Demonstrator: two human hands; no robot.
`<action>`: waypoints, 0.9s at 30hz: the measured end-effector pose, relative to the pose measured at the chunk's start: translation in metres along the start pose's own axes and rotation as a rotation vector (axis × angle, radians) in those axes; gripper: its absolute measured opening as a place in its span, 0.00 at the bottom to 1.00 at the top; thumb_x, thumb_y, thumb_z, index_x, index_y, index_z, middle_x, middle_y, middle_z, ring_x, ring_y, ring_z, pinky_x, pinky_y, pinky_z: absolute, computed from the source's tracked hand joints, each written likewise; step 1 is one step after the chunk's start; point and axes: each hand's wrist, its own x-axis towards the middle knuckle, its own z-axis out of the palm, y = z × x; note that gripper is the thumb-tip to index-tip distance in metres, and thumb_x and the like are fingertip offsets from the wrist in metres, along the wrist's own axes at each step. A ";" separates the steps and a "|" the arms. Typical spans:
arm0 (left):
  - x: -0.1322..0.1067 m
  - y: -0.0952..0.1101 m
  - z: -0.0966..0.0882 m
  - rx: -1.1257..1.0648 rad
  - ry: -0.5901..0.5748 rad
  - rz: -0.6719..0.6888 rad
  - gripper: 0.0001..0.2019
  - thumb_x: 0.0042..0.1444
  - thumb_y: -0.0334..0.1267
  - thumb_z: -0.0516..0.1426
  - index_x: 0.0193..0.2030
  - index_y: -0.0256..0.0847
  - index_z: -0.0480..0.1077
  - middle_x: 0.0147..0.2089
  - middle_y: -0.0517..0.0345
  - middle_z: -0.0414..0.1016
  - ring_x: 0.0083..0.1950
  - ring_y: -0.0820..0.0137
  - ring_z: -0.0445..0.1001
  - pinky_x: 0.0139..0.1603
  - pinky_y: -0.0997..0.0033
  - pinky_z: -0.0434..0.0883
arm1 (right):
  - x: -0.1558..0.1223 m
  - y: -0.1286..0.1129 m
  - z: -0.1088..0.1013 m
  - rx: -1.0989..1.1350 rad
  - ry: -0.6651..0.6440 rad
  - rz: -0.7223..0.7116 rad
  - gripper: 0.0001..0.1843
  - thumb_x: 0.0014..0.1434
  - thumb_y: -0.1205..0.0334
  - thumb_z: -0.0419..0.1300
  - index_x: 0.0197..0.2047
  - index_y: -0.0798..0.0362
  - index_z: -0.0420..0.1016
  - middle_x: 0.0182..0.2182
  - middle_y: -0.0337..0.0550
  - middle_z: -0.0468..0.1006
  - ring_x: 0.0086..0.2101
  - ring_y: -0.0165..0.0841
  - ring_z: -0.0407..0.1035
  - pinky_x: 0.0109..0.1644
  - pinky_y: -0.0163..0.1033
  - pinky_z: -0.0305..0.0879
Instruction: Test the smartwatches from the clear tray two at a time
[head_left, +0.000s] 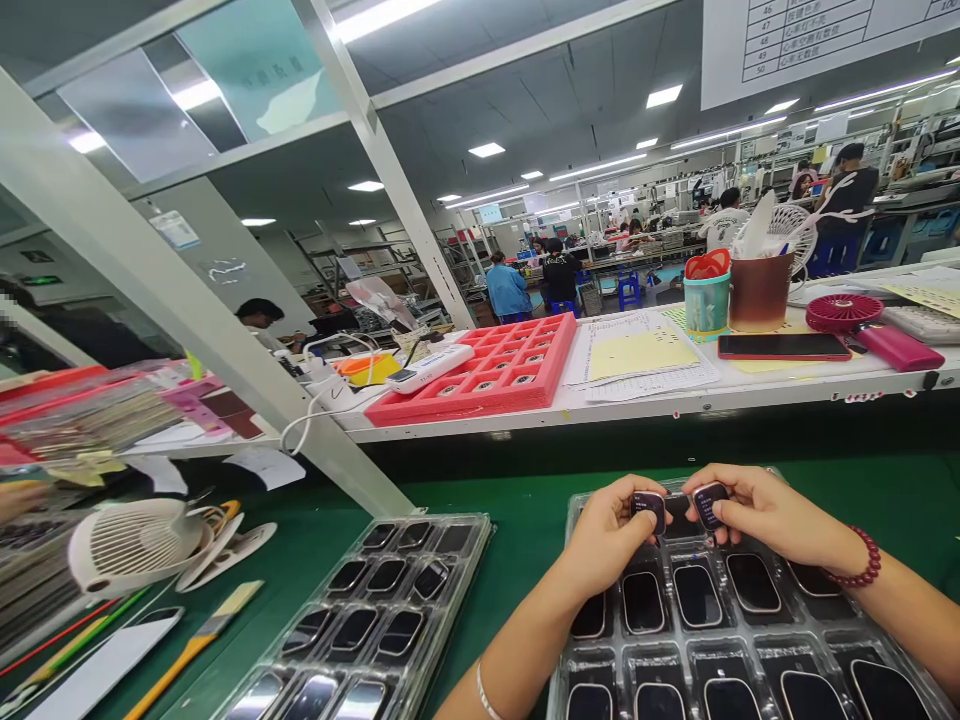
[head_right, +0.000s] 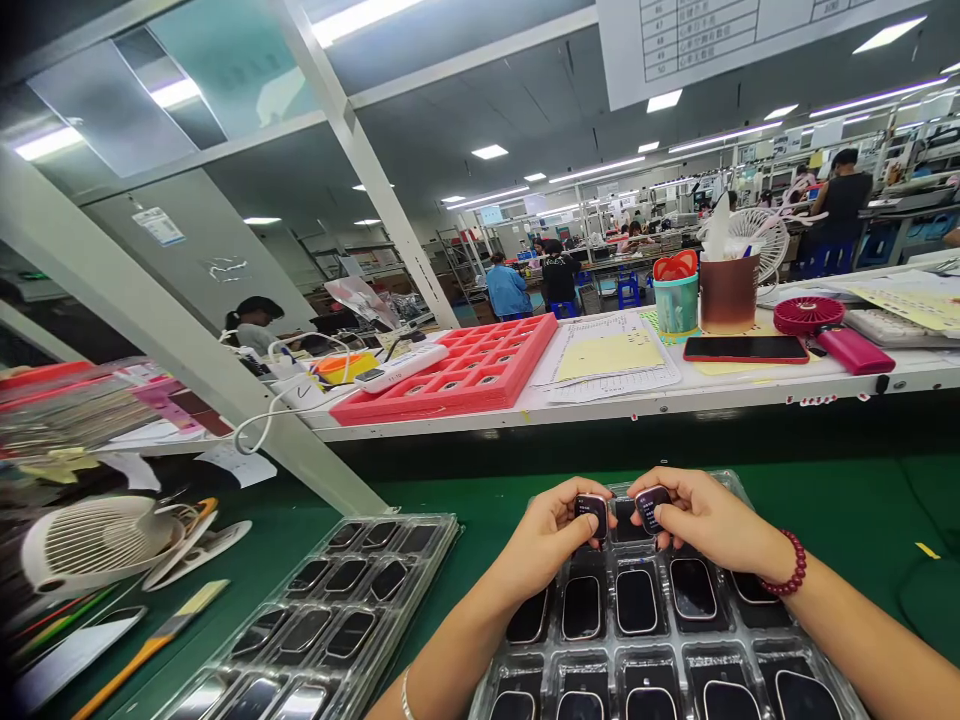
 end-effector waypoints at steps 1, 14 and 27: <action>0.000 0.000 0.000 0.001 0.003 -0.003 0.09 0.52 0.32 0.57 0.41 0.35 0.70 0.34 0.54 0.75 0.33 0.72 0.70 0.34 0.72 0.69 | 0.000 -0.001 0.000 -0.001 -0.003 0.000 0.12 0.60 0.65 0.55 0.47 0.53 0.73 0.37 0.42 0.77 0.28 0.29 0.70 0.32 0.36 0.69; 0.000 0.000 0.001 -0.008 0.011 -0.014 0.09 0.51 0.33 0.58 0.41 0.36 0.70 0.34 0.55 0.75 0.32 0.71 0.71 0.34 0.71 0.69 | -0.001 -0.002 0.001 -0.007 -0.014 0.006 0.12 0.59 0.65 0.55 0.45 0.53 0.73 0.38 0.42 0.76 0.29 0.29 0.70 0.34 0.37 0.70; 0.000 -0.001 -0.001 -0.048 0.036 0.039 0.13 0.47 0.31 0.60 0.42 0.37 0.69 0.35 0.55 0.74 0.36 0.70 0.71 0.39 0.69 0.68 | -0.003 -0.002 0.003 0.006 -0.023 -0.011 0.19 0.57 0.65 0.57 0.53 0.49 0.70 0.43 0.44 0.76 0.35 0.33 0.72 0.39 0.40 0.72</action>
